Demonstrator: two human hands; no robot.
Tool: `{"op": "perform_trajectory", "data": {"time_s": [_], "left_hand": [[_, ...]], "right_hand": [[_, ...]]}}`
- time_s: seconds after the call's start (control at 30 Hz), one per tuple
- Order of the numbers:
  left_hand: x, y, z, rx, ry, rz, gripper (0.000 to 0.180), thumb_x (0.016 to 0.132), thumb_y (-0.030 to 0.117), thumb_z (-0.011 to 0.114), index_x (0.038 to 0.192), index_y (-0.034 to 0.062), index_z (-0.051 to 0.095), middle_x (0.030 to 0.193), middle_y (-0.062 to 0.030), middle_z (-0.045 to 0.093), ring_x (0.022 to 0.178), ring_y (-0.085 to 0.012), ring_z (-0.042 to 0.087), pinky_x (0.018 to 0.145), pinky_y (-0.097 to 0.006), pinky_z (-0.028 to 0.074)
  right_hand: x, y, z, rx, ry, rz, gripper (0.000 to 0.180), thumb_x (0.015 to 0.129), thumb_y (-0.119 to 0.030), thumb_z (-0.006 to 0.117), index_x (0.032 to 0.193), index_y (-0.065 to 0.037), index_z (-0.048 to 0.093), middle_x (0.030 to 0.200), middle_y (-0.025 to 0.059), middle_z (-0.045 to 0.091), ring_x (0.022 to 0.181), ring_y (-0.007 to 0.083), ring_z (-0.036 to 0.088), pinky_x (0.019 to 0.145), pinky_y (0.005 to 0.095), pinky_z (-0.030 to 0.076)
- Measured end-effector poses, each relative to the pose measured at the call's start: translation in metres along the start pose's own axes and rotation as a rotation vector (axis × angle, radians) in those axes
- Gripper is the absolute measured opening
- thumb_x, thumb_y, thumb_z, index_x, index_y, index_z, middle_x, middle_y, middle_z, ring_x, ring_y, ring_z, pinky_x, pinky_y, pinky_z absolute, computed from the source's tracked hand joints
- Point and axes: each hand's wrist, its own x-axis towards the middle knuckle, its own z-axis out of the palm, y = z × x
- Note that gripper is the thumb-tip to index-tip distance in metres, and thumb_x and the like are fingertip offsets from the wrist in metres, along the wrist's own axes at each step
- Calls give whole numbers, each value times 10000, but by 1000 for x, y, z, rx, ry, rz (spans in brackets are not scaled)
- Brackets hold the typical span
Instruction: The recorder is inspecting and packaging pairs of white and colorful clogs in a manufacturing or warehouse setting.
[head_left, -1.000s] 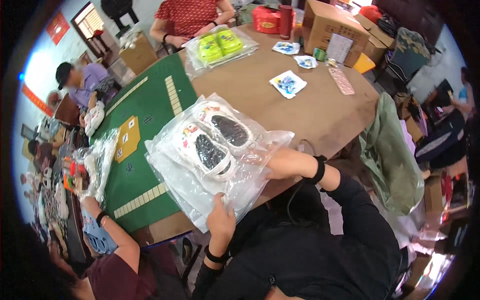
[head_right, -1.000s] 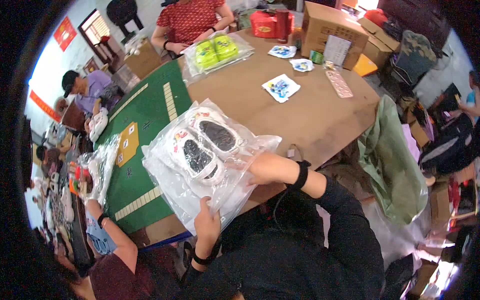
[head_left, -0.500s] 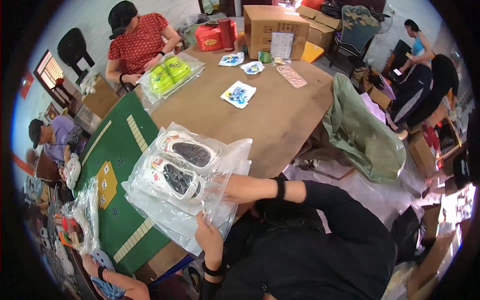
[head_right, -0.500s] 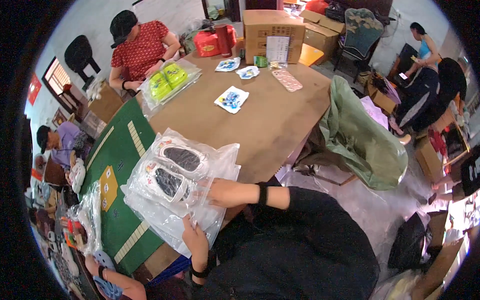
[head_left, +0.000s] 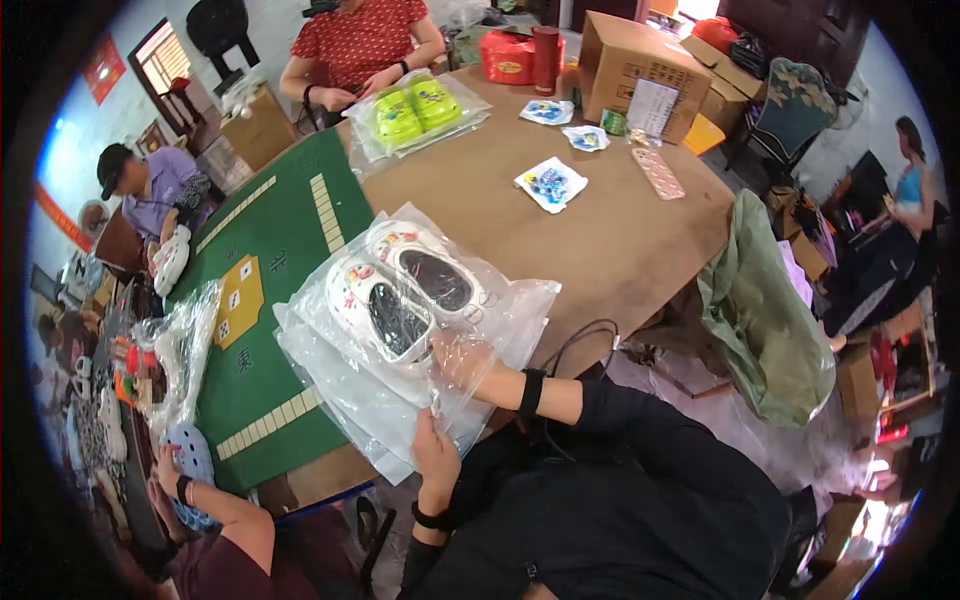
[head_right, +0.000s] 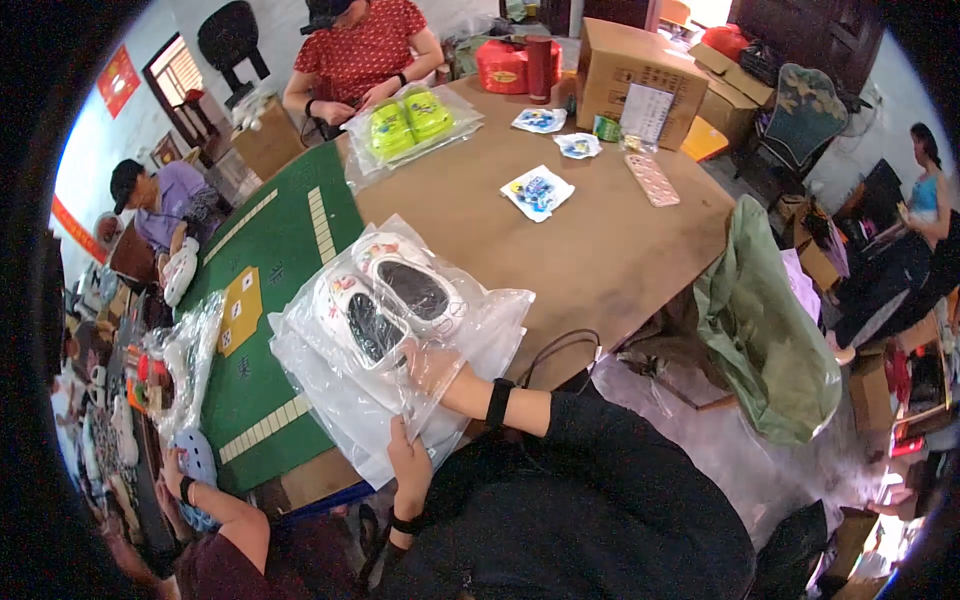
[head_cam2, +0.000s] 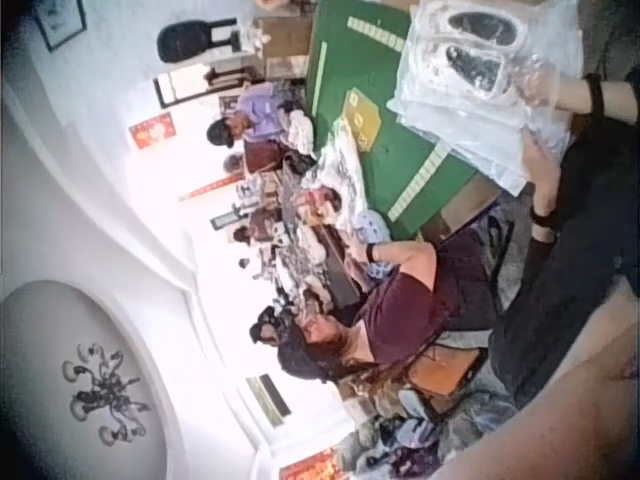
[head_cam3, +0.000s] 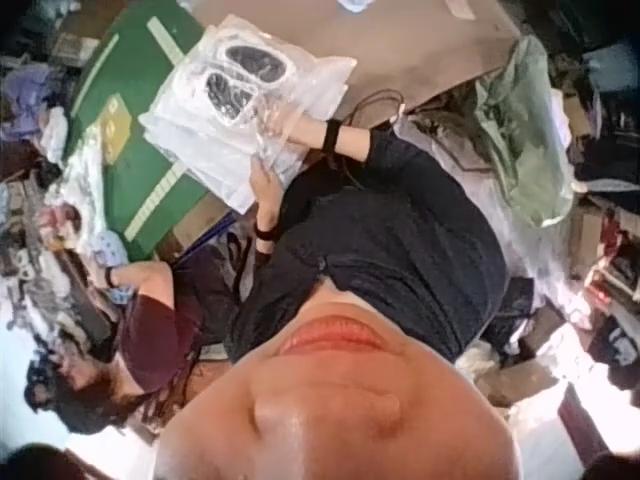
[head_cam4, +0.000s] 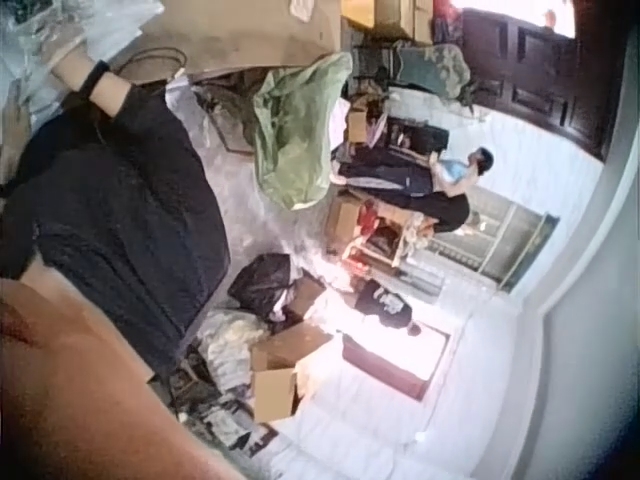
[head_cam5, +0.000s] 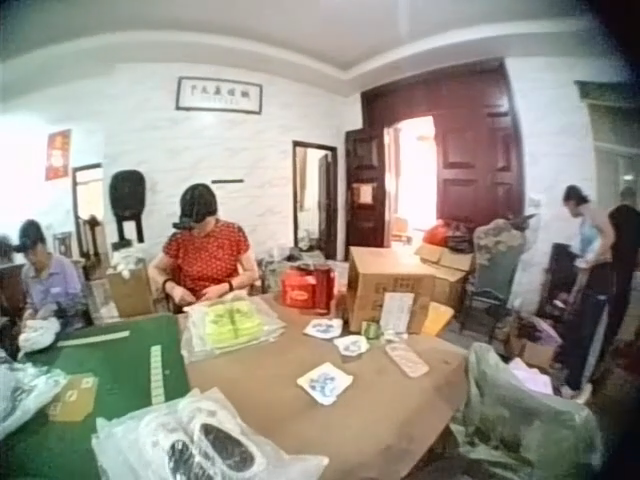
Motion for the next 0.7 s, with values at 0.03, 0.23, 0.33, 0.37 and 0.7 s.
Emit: {"op": "perform_trajectory", "data": {"time_s": [0.03, 0.23, 0.33, 0.37, 0.7], "left_hand": [[0, -2, 0, 2, 10, -13, 306, 791, -36, 377, 1070, -17, 501, 901, -266, 566, 866, -448, 559, 720, -434, 438], [7, -17, 8, -41, 107, 32, 311, 812, -53, 358, 1086, -32, 504, 920, -195, 597, 866, -251, 586, 782, -313, 447], [9, -22, 4, -129, 140, -113, 346, 802, -66, 349, 1098, -26, 524, 963, -164, 605, 933, -217, 575, 836, -304, 436], [9, -29, 6, -131, 132, -115, 346, 802, -66, 349, 1098, -26, 524, 963, -164, 605, 933, -217, 575, 836, -304, 436], [8, -43, 10, -49, 164, 42, 252, 917, 106, 476, 1135, -2, 544, 954, -199, 604, 879, -316, 598, 755, -353, 454]], "right_hand": [[0, -1, 0, 10, -9, -8, 339, 847, -142, 509, 1100, 79, 463, 700, 188, 603, 598, 322, 623, 478, 418, 489], [10, 15, -92, 302, -720, -126, 472, 818, -295, 611, 1183, -12, 509, 928, 214, 625, 864, 371, 620, 734, 413, 505], [58, 47, -186, 965, -1206, -66, 380, 879, -257, 615, 1159, -5, 563, 1149, 120, 608, 1058, 182, 570, 871, 295, 458], [66, 67, -194, 1069, -1100, 341, 327, 890, -220, 599, 1134, -3, 577, 1077, 90, 640, 980, 164, 595, 834, 294, 477], [89, 283, -69, -529, -291, 699, 662, 763, -403, 626, 1334, -131, 433, 1316, 241, 429, 1160, 454, 444, 920, 583, 373]]}}
